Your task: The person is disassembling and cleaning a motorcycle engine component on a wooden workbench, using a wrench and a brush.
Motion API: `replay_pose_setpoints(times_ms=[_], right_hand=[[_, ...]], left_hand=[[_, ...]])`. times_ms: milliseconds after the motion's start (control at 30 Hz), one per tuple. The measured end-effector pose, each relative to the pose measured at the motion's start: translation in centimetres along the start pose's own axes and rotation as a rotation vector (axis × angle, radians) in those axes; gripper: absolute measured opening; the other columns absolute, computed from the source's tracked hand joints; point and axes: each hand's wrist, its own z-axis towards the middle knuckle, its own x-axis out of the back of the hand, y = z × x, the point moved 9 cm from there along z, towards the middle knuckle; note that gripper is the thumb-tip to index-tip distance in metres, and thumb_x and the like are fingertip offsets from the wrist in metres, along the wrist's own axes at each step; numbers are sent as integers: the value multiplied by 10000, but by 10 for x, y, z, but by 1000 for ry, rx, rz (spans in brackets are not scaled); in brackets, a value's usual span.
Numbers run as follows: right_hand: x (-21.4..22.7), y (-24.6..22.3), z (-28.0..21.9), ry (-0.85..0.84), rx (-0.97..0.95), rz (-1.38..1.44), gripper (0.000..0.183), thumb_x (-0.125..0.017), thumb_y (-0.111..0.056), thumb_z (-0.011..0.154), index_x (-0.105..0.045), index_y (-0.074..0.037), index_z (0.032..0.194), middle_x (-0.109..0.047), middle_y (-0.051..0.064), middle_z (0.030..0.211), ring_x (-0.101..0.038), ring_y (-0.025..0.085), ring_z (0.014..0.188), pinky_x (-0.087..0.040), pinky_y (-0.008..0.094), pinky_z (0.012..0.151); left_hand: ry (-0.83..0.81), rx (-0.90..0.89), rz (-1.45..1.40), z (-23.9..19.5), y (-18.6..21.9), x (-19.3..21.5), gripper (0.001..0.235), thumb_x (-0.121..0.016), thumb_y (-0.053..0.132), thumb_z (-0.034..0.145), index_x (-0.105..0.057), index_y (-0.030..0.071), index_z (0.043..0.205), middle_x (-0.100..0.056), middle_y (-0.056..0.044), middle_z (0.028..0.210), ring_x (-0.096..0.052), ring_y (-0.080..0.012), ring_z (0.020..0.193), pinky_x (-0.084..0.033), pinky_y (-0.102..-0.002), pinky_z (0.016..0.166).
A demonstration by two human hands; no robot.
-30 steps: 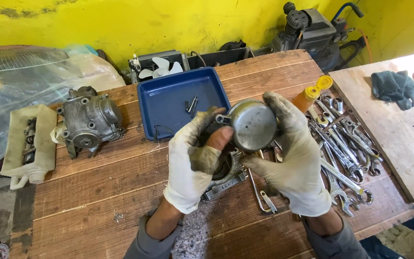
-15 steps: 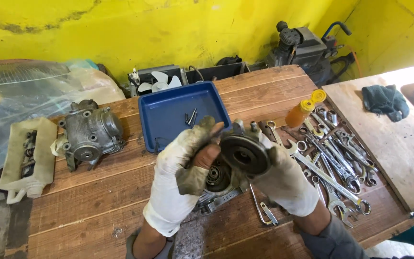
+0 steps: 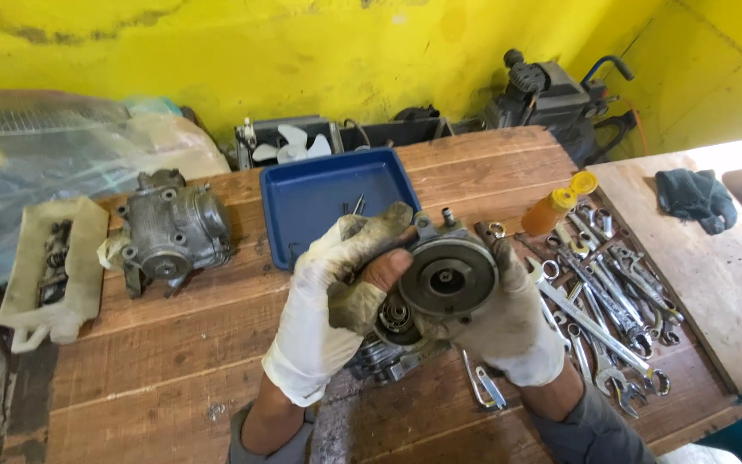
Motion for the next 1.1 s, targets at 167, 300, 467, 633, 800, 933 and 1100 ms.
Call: replay_pose_setpoints(times_ms=[167, 300, 467, 633, 800, 933, 1100], right_hand=[[-13, -9, -4, -155, 64, -211, 737, -902, -405, 903, -509, -108, 1451, -523, 262, 1403, -617, 410, 1093, -560, 378, 828], [-43, -28, -10, -64, 251, -652, 661, -890, -470, 897, -689, 60, 1235, -678, 218, 1260, -676, 344, 1063, -549, 422, 930], [-10, -32, -12, 130, 217, -769, 1106, -933, -420, 631, -450, 90, 1485, -636, 190, 1365, -639, 287, 1204, -461, 400, 1108], [-12, -44, -11, 140, 260, -1303, 1016, -859, -338, 575, -483, 40, 1441, -670, 206, 1331, -697, 294, 1167, -561, 379, 1025], [-37, -41, -8, 87, 369, -1602, 936, -913, -223, 566, -527, 14, 1386, -652, 159, 1351, -646, 259, 1273, -506, 370, 1123], [-52, -38, -9, 142, 453, -1760, 824, -812, -106, 576, -585, -24, 1364, -666, 121, 1370, -640, 229, 1289, -477, 343, 1143], [-37, -38, -12, 109, 543, -1677, 889, -871, -151, 644, -479, 2, 1427, -622, 151, 1433, -602, 269, 1373, -479, 377, 1192]], left_hand=[[68, -48, -196, -4, -8, 7, 314, -627, -126, 987, -651, -19, 1281, -656, -98, 1198, -688, -207, 1121, -642, -342, 1078], [74, -102, 62, -1, 12, 24, 205, -646, -7, 1010, -694, -24, 1208, -705, -102, 1155, -718, -218, 1088, -622, -326, 956], [25, -78, 71, -5, 14, 30, 286, -595, 139, 1052, -636, 18, 1307, -695, -125, 1266, -725, -273, 1210, -633, -385, 1069], [-19, -100, 124, -5, 13, 33, 210, -656, 35, 1006, -676, -31, 1204, -705, -126, 1127, -732, -247, 1057, -629, -349, 936], [-60, -69, 167, -6, 9, 33, 227, -638, 45, 1018, -686, -10, 1233, -706, -95, 1124, -718, -211, 1047, -595, -325, 928], [-96, -63, 166, -6, 9, 29, 238, -648, 9, 1004, -674, -11, 1240, -716, -113, 1200, -726, -231, 1138, -594, -336, 1018], [-86, -44, 193, -2, 10, 32, 216, -654, 4, 998, -693, -7, 1210, -729, -107, 1159, -741, -211, 1077, -610, -310, 945]])
